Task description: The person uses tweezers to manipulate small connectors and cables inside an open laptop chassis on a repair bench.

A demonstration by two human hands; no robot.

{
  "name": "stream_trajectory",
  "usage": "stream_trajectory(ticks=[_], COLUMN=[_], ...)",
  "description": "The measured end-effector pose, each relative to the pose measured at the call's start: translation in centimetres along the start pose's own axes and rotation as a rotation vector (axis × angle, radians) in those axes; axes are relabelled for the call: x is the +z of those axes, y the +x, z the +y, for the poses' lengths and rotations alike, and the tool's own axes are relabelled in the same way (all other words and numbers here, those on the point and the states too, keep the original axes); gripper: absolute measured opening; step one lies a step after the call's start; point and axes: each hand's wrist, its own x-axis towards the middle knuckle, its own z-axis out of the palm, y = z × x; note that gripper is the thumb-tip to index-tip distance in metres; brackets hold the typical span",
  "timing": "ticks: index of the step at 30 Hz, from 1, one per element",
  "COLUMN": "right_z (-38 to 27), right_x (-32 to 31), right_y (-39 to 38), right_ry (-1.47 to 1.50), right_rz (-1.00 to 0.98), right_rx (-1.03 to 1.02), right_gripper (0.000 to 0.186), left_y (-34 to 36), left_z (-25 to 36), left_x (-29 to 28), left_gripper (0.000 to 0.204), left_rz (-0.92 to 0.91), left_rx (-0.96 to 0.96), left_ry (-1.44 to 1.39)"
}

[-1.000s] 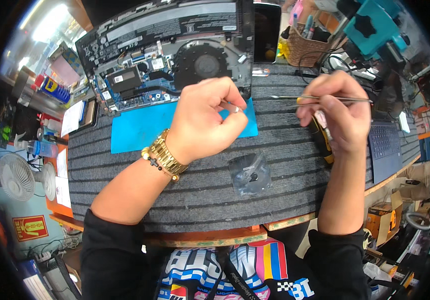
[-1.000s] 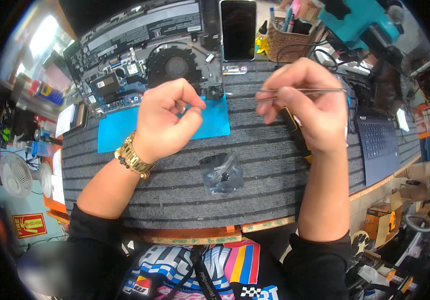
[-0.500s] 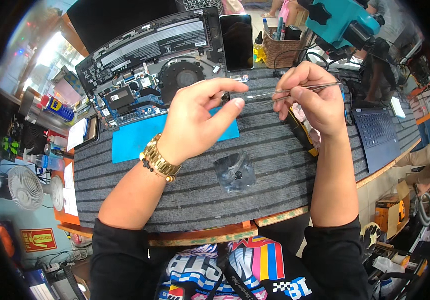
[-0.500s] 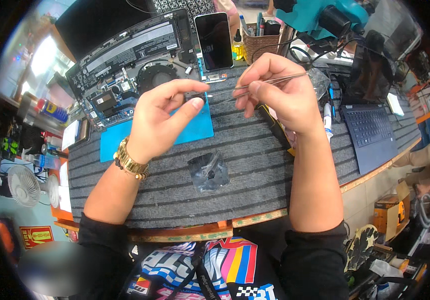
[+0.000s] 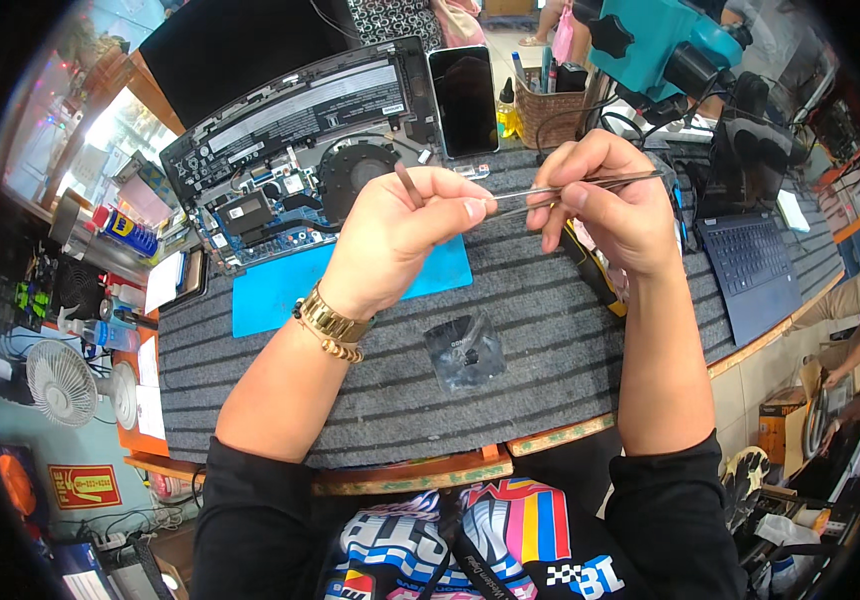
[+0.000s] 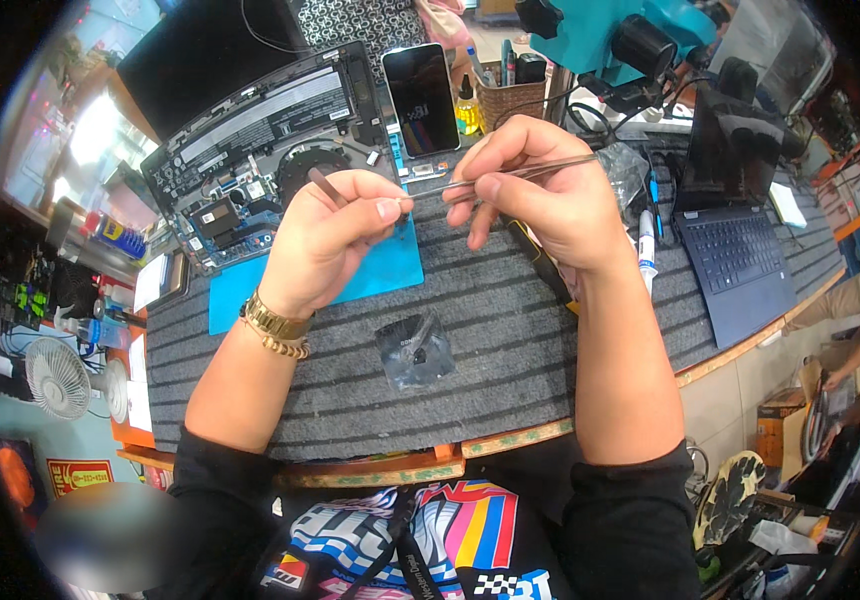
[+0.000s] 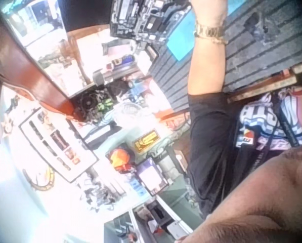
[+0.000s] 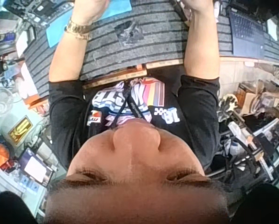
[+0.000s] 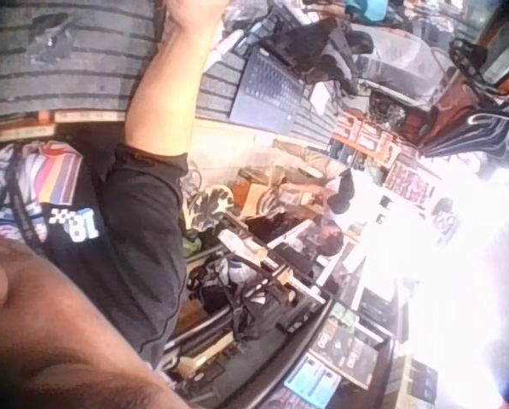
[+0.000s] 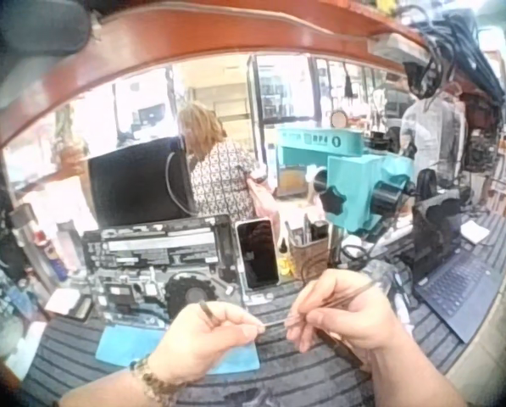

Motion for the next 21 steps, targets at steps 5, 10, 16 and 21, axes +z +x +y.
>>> stream_trajectory(ticks=[5, 10, 16, 21], right_z=[0.0, 0.4, 0.4, 1.0], right_x=[0.3, 0.2, 0.2, 0.5], right_y=[0.0, 0.0, 0.1, 0.2], right_ry=[0.015, 0.038, 0.085, 0.2], right_rz=[-0.003, -0.027, -0.053, -0.072], right_rx=[-0.027, -0.015, -0.02, 0.008], right_gripper=[0.008, 0.007, 0.008, 0.012], left_y=[0.1, 0.1, 0.3, 0.4], left_z=[-0.3, -0.2, -0.7, -1.5], left_x=[-0.4, -0.5, -0.7, -1.2], left_gripper=[0.009, 0.007, 0.005, 0.012], left_rz=[-0.027, -0.013, -0.068, -0.2], left_rx=[0.005, 0.016, 0.004, 0.108], left_ry=[-0.097, -0.094, -0.213, -0.342])
